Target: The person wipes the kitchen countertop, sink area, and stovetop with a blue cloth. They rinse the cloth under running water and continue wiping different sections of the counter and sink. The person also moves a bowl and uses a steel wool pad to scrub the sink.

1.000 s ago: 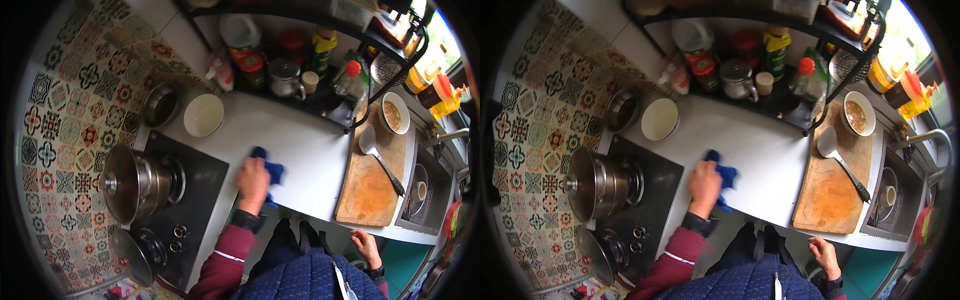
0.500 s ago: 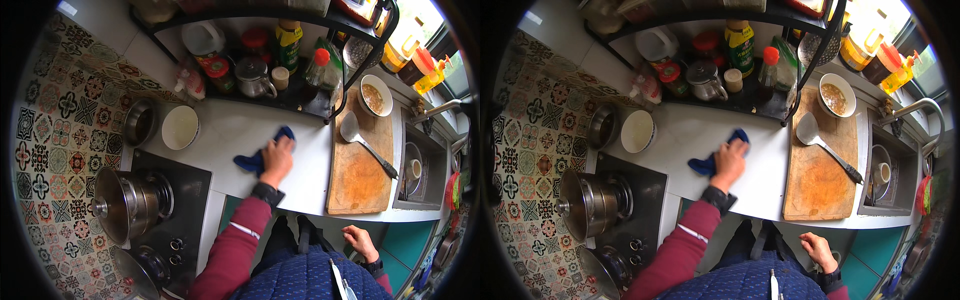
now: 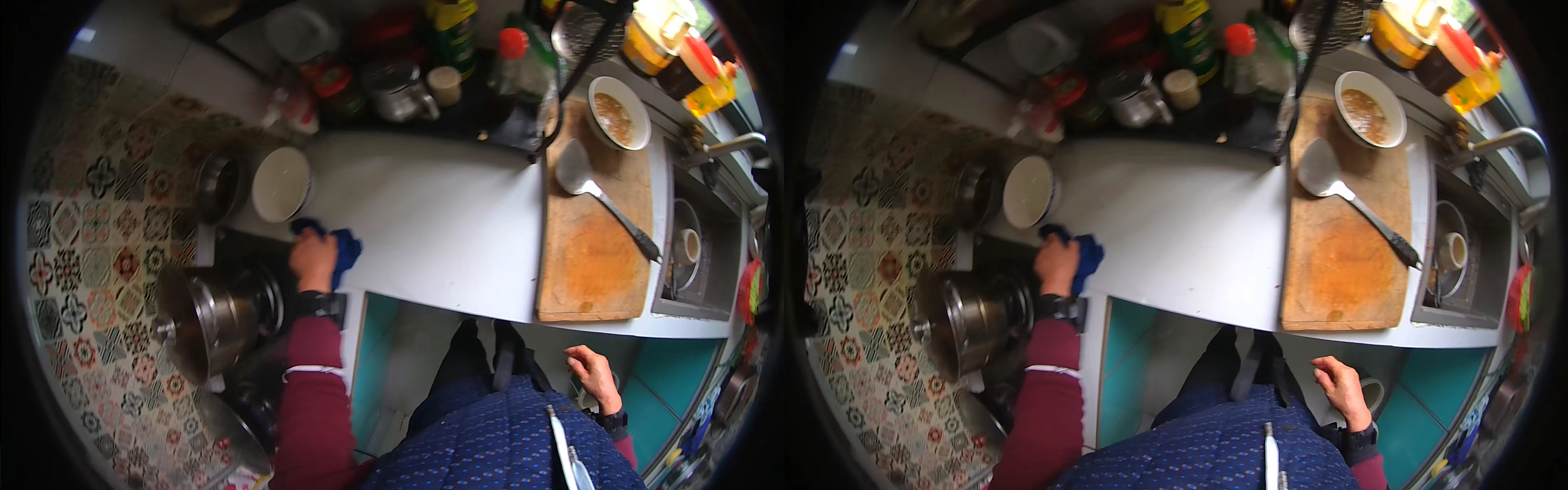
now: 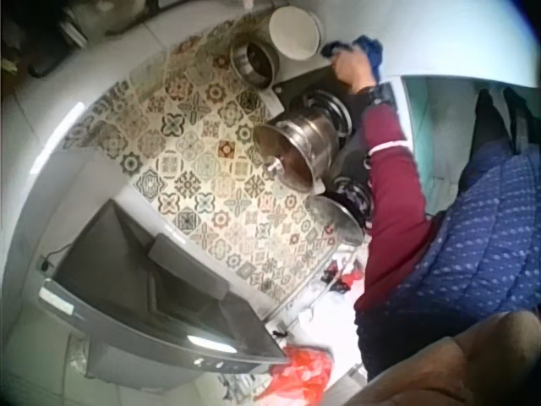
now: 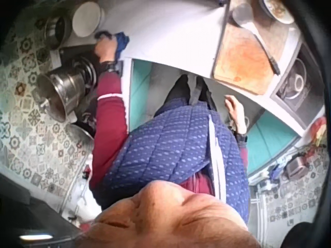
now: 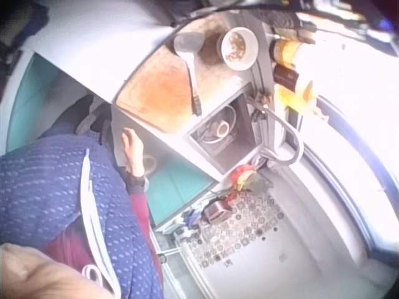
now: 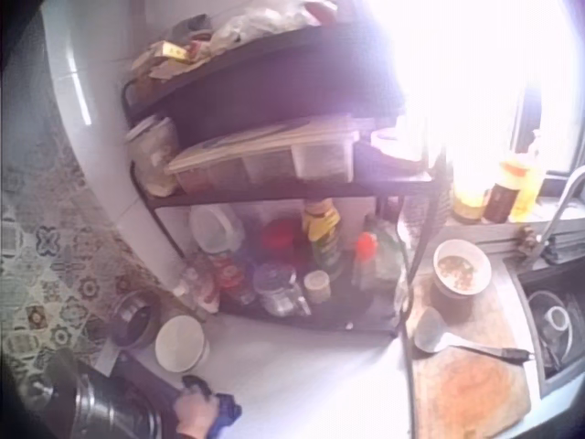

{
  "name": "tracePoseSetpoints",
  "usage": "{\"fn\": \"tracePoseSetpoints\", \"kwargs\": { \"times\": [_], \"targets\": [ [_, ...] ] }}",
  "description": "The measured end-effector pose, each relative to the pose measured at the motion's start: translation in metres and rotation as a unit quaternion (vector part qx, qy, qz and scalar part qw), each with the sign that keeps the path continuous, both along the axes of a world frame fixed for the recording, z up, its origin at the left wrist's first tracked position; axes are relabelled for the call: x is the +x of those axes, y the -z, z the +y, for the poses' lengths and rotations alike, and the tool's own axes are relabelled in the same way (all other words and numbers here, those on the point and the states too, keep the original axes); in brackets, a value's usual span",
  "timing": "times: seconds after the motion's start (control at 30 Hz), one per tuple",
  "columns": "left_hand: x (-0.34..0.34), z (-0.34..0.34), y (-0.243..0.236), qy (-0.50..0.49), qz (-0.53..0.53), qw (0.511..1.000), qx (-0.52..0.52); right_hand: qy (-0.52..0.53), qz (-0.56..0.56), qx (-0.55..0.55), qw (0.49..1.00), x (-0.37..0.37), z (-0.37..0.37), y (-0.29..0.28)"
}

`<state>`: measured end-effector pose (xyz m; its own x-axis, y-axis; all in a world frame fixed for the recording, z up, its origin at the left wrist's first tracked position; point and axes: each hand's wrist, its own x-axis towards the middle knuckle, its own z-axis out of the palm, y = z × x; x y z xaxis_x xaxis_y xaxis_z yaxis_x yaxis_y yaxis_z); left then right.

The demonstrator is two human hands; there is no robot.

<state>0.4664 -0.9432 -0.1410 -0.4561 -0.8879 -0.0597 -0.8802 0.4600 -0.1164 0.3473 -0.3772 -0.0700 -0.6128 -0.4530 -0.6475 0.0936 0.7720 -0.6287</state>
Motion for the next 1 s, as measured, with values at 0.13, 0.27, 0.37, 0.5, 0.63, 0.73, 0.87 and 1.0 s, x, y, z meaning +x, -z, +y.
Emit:
{"fn": "tracePoseSetpoints", "kwargs": {
  "times": [0.13, 0.27, 0.37, 0.5, 0.63, 0.73, 0.87, 1.0],
  "targets": [
    [-0.031, 0.108, 0.005, 0.092, 0.032, 0.995, 0.000, -0.005, -0.040, -0.029, 0.999, 0.000, -0.015, 0.004],
    [-0.019, 0.095, 0.004, 0.119, 0.028, 0.992, -0.006, 0.000, -0.066, -0.045, 0.997, -0.015, -0.032, 0.003],
    [-0.002, -0.010, 0.012, 0.060, -0.024, 0.998, -0.020, -0.027, -0.033, -0.033, 0.999, -0.022, -0.033, 0.000],
    [-0.008, -0.011, 0.031, 0.020, -0.001, 0.999, -0.042, -0.043, -0.034, -0.012, 0.998, -0.020, -0.031, 0.001],
    [-0.035, 0.104, 0.023, 0.104, 0.115, 0.988, 0.026, -0.110, -0.028, -0.017, 0.993, -0.017, -0.042, 0.005],
    [-0.027, 0.122, -0.003, 0.169, 0.294, 0.916, 0.216, -0.111, 0.001, -0.059, 0.992, -0.026, -0.052, 0.005],
    [0.019, 0.026, -0.035, 0.029, 0.256, 0.964, 0.068, -0.068, -0.006, -0.018, 0.998, -0.034, -0.049, -0.003],
    [0.030, -0.035, -0.036, 0.052, 0.046, 0.991, 0.111, -0.080, 0.004, 0.009, 0.997, -0.027, -0.039, -0.004]
  ]
}}
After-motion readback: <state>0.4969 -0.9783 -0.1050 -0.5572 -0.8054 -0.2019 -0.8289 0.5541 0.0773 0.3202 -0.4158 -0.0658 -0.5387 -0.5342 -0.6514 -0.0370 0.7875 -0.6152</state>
